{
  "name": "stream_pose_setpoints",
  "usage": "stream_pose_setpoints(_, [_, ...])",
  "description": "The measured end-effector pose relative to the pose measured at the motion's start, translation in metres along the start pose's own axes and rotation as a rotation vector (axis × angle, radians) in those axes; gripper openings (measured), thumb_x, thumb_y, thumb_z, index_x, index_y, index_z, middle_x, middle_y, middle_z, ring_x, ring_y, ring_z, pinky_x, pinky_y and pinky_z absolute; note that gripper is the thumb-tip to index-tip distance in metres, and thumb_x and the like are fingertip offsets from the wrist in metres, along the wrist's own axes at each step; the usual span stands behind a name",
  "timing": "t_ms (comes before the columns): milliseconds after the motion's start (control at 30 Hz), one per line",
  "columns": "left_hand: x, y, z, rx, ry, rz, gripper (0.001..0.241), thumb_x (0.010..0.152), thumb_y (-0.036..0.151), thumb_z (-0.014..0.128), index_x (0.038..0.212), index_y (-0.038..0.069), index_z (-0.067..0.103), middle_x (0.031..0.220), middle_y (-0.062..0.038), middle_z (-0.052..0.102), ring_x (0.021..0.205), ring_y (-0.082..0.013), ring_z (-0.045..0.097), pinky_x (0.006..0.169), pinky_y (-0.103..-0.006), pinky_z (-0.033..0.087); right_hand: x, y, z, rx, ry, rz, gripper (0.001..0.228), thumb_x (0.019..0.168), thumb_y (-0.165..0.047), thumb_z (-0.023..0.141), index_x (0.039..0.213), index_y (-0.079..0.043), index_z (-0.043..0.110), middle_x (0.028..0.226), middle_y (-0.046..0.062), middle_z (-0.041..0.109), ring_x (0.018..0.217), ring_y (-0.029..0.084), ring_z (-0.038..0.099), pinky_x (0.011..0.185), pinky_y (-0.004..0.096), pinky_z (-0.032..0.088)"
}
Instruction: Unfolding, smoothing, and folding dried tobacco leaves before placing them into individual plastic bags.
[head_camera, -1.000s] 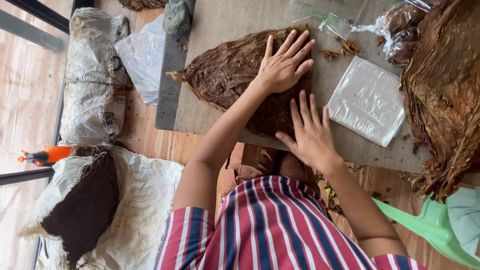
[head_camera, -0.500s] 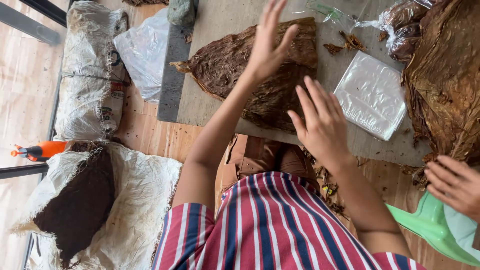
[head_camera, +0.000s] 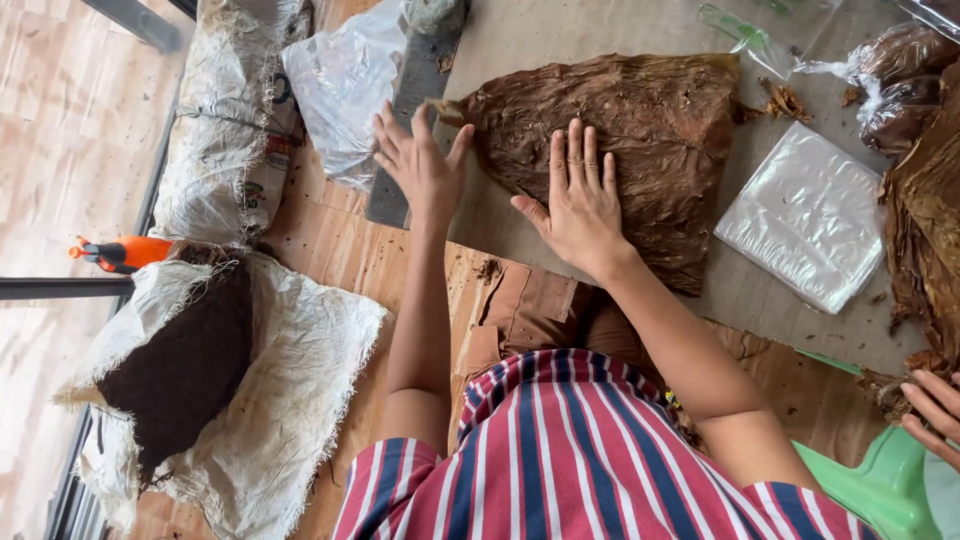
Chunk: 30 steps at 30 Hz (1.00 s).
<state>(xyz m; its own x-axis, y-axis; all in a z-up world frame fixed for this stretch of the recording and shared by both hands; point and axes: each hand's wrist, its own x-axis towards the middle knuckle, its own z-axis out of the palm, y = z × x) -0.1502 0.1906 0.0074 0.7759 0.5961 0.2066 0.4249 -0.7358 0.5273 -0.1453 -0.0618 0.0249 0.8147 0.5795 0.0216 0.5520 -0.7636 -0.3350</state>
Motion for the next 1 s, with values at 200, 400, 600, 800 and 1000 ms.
stream_pose_setpoints(200, [-0.023,0.078,-0.012,-1.133,-0.2,0.357,0.088,0.114,-0.005,0.074,0.18,0.029,0.026,0.183,-0.034,0.045,0.164,-0.0552,0.056,0.138,-0.0722,0.048,-0.003,0.001,0.002,-0.038,0.003,-0.012,0.124,0.114,-0.087,0.027,0.181,0.015,0.01,0.19,0.039,0.0,0.177,0.052,-0.003,0.14,0.073,0.004])
stream_pose_setpoints(400, [-0.056,0.114,0.027,-0.409,-0.097,0.559,0.09,0.113,0.0,0.076,0.182,0.029,0.026,0.186,-0.002,0.05,0.163,-0.0276,0.062,0.133,-0.0552,0.054,-0.017,-0.001,-0.012,-0.108,-0.025,0.007,0.11,0.116,-0.07,0.046,0.182,0.012,0.014,0.19,0.038,0.007,0.175,0.051,-0.005,0.133,0.084,0.0])
stream_pose_setpoints(600, [-0.037,0.101,0.025,-0.546,-0.107,0.339,0.089,0.101,-0.008,0.078,0.174,0.024,0.039,0.169,-0.023,0.06,0.139,-0.0388,0.079,0.112,-0.0456,0.073,-0.04,0.033,-0.016,-0.028,0.076,0.145,0.124,0.112,-0.084,0.042,0.18,0.017,0.02,0.188,0.04,0.004,0.175,0.055,-0.002,0.127,0.091,-0.003])
stream_pose_setpoints(800, [-0.06,0.133,0.006,-0.83,-0.296,0.353,0.063,0.099,-0.011,0.078,0.155,0.005,0.052,0.148,-0.019,0.068,0.127,-0.0289,0.073,0.109,-0.0333,0.066,-0.049,0.033,-0.016,-0.033,0.173,0.109,0.12,0.111,-0.082,0.049,0.178,0.016,0.034,0.187,0.039,0.025,0.175,0.056,0.015,0.127,0.09,0.008])
stream_pose_setpoints(1000, [-0.09,0.169,0.002,-0.394,-0.308,0.767,0.088,0.111,-0.013,0.052,0.188,0.011,0.019,0.195,-0.018,0.035,0.182,-0.0357,0.042,0.156,-0.0513,0.039,-0.055,0.052,0.023,-0.195,0.29,0.079,0.084,0.113,-0.072,0.056,0.147,0.002,0.077,0.147,0.026,0.079,0.139,0.053,0.066,0.118,0.086,0.022])
